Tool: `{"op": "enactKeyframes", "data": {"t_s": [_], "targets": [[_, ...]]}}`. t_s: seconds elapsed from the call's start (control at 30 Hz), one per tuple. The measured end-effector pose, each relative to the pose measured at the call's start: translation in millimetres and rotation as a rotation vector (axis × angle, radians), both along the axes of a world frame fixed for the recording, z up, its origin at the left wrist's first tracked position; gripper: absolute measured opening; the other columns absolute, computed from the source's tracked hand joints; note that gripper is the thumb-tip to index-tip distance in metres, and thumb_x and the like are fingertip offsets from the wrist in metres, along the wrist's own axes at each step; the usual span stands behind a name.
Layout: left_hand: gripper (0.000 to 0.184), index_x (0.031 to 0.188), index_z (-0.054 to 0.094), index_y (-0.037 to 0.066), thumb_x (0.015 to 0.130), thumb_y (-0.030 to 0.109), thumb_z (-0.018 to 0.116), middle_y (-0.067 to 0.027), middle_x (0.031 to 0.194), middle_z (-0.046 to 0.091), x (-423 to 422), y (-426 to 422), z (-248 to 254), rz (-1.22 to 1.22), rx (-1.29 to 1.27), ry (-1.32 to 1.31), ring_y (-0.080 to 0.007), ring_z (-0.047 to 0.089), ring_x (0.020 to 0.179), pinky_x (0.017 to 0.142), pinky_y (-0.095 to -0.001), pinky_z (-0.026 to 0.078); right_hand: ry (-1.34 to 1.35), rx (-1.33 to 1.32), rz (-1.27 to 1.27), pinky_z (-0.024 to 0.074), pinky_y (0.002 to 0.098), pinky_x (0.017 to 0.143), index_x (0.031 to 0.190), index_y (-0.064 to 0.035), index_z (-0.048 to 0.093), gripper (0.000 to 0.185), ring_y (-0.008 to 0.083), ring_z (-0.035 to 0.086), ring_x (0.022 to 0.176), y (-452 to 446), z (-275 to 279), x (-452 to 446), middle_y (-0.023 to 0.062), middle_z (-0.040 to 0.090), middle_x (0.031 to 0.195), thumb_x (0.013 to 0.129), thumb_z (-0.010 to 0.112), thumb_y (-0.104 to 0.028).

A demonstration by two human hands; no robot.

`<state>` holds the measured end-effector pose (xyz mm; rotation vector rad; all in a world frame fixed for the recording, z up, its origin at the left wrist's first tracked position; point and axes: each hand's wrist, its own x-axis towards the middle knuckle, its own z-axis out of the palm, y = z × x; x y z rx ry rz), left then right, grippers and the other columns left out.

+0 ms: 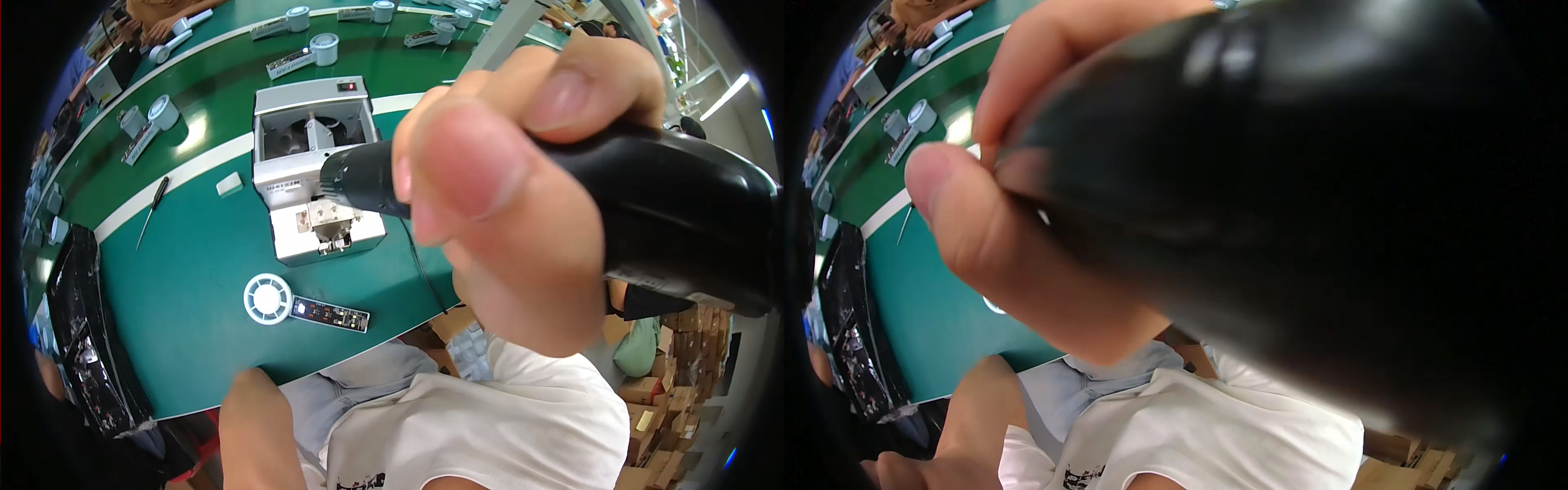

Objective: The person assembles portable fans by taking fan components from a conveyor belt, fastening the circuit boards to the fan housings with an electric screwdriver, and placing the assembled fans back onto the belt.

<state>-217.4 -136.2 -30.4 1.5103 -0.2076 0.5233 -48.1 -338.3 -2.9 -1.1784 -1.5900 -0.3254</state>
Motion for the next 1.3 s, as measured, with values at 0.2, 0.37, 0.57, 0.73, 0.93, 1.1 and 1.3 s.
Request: {"op": "enactKeyframes", "data": {"t_s": [0.2,0.37,0.57,0.73,0.93,1.1,1.3], "targets": [[0.036,0.089,0.065,-0.005,0.098,0.027,0.051,-0.018,0.081,0.065,4,1,1,0.01,0.003,-0.004,-0.0284,0.066,0.076,0.081,-0.0448,0.054,0.129,-0.008,0.034,0.0435,0.0356,0.071,0.123,-0.0022,0.043,0.032,0.0154,0.052,0.073,-12,3,-14,0.0027,0.049,0.087,0.093,0.053,-0.001],[0.035,0.089,0.065,-0.004,0.097,0.027,0.052,-0.0175,0.08,0.065,3,4,-6,0.017,-0.008,0.015,-0.028,0.065,0.075,0.081,-0.0449,0.054,0.275,-0.113,0.123,0.0428,0.0343,0.071,0.116,-0.0048,0.044,0.021,0.0146,0.052,0.07,-25,11,-6,0.0011,0.051,0.083,0.098,0.051,-0.009],[0.034,0.088,0.065,-0.004,0.097,0.027,0.052,-0.0169,0.079,0.065,1,11,-7,0.041,-0.026,0.023,-0.0274,0.065,0.074,0.081,-0.0451,0.054,0.421,0.078,0.065,0.042,0.0325,0.071,0.107,-0.0067,0.045,0.012,0.0136,0.053,0.067,-9,16,-21,0.0001,0.052,0.078,0.101,0.05,-0.016],[0.034,0.087,0.065,-0.003,0.097,0.027,0.053,-0.0164,0.078,0.065,-3,14,-8,0.061,-0.022,0.023,-0.0269,0.065,0.073,0.081,-0.0452,0.054,0.409,0.361,0.04,0.0435,0.029,0.066,0.097,-0.005,0.047,0.013,0.0118,0.052,0.061,21,14,-40,0.0013,0.051,0.073,0.092,0.057,-0.011],[0.033,0.086,0.065,-0.003,0.096,0.027,0.054,-0.0158,0.077,0.064,-10,15,-6,0.081,-0.012,0.023,-0.0264,0.065,0.072,0.08,-0.0454,0.054,0.18,0.622,-0.007,0.0473,0.0209,0.058,0.085,-0.0061,0.052,0.015,0.0069,0.056,0.053,12,16,-56,-0.0028,0.055,0.062,0.082,0.066,-0.011],[0.033,0.086,0.065,-0.002,0.096,0.026,0.055,-0.0153,0.077,0.064,-13,8,-4,0.1,-0.015,0.016,-0.0259,0.065,0.071,0.08,-0.0455,0.054,0.053,0.741,-0.06,0.0468,0.0199,0.057,0.086,-0.0064,0.054,0.015,0.0057,0.055,0.052,9,13,-59,-0.0045,0.056,0.062,0.082,0.067,-0.014],[0.032,0.085,0.065,-0.002,0.096,0.026,0.055,-0.0147,0.076,0.064,-18,-3,-1,0.12,-0.02,-0.008,-0.0253,0.064,0.07,0.08,-0.0457,0.054,0.041,0.649,-0.098,0.0457,0.0208,0.06,0.09,-0.0066,0.054,0.017,0.0062,0.056,0.054,-4,14,-63,-0.0041,0.057,0.065,0.084,0.066,-0.016]]}}
